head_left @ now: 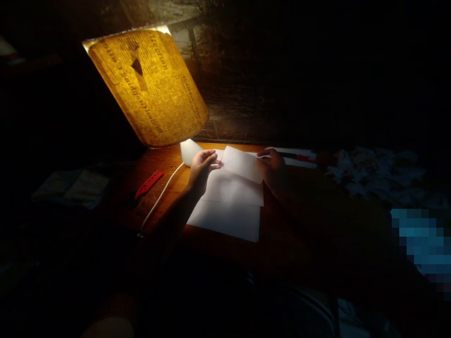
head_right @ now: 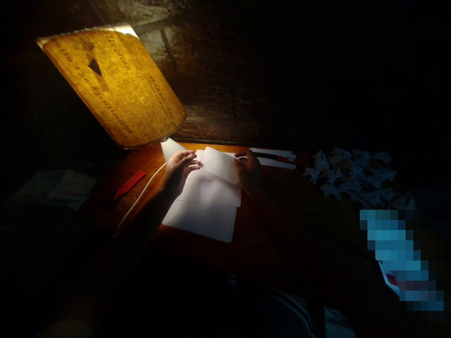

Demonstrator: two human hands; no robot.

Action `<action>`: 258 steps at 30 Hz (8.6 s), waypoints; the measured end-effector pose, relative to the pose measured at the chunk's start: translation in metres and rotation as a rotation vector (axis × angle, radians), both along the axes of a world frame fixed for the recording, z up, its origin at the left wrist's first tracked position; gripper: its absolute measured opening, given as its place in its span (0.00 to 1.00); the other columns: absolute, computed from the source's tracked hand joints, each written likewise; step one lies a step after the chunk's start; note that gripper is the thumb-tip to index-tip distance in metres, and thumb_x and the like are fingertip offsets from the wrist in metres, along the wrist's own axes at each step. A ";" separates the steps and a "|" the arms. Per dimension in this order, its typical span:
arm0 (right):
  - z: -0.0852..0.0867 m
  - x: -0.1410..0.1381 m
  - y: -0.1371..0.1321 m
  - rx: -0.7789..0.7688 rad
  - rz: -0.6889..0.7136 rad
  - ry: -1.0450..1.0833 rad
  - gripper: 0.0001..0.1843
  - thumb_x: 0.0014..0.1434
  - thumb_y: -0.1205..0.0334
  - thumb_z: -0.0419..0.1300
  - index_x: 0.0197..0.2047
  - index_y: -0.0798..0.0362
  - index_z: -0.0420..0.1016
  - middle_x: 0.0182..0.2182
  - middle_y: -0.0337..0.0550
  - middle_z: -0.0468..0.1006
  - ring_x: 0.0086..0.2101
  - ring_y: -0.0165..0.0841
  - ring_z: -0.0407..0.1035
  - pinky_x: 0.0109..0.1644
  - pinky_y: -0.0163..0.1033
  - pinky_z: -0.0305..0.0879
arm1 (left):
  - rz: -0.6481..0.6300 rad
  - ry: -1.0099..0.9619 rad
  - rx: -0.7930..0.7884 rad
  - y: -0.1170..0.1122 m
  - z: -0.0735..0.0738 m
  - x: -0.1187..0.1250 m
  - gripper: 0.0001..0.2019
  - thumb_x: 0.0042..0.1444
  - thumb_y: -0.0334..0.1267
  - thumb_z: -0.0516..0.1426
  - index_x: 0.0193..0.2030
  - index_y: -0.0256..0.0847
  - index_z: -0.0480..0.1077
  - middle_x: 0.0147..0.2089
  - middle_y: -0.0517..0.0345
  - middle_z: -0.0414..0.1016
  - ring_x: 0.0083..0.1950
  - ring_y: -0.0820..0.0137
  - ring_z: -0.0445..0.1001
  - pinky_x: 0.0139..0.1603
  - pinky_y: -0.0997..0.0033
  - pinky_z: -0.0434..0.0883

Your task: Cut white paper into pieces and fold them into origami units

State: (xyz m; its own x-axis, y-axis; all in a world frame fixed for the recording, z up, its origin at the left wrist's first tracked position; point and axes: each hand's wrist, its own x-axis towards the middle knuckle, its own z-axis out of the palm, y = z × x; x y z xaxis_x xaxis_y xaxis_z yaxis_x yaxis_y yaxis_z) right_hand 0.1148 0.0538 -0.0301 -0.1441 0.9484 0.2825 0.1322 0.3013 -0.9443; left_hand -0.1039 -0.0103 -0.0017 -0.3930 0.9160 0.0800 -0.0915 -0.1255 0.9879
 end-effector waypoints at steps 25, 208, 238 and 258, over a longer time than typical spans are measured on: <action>0.013 0.003 -0.041 0.353 0.188 -0.315 0.09 0.68 0.52 0.56 0.41 0.47 0.70 0.34 0.41 0.72 0.35 0.37 0.67 0.43 0.45 0.66 | -0.343 -0.070 -0.147 0.011 -0.011 0.026 0.22 0.46 0.54 0.74 0.34 0.37 0.76 0.24 0.59 0.77 0.19 0.74 0.71 0.18 0.75 0.67; 0.011 0.007 -0.027 0.020 0.249 -0.040 0.17 0.61 0.49 0.62 0.24 0.49 0.72 0.21 0.37 0.73 0.24 0.31 0.65 0.31 0.40 0.59 | -0.326 -0.066 -0.052 0.013 -0.008 0.020 0.21 0.40 0.45 0.76 0.23 0.36 0.71 0.23 0.62 0.72 0.23 0.78 0.67 0.23 0.80 0.62; 0.009 0.002 -0.023 0.043 0.307 -0.198 0.12 0.59 0.53 0.61 0.29 0.50 0.77 0.25 0.40 0.79 0.26 0.32 0.66 0.33 0.40 0.62 | -0.639 0.259 -0.489 -0.001 0.015 0.018 0.25 0.43 0.56 0.75 0.30 0.37 0.73 0.21 0.61 0.70 0.17 0.74 0.68 0.14 0.79 0.60; 0.008 0.007 -0.022 0.293 0.336 -0.710 0.04 0.64 0.65 0.62 0.35 0.51 0.74 0.36 0.45 0.77 0.34 0.35 0.67 0.37 0.42 0.55 | -0.551 0.997 0.029 0.008 -0.005 0.013 0.15 0.61 0.44 0.66 0.27 0.39 0.72 0.33 0.56 0.66 0.33 0.70 0.64 0.35 0.70 0.61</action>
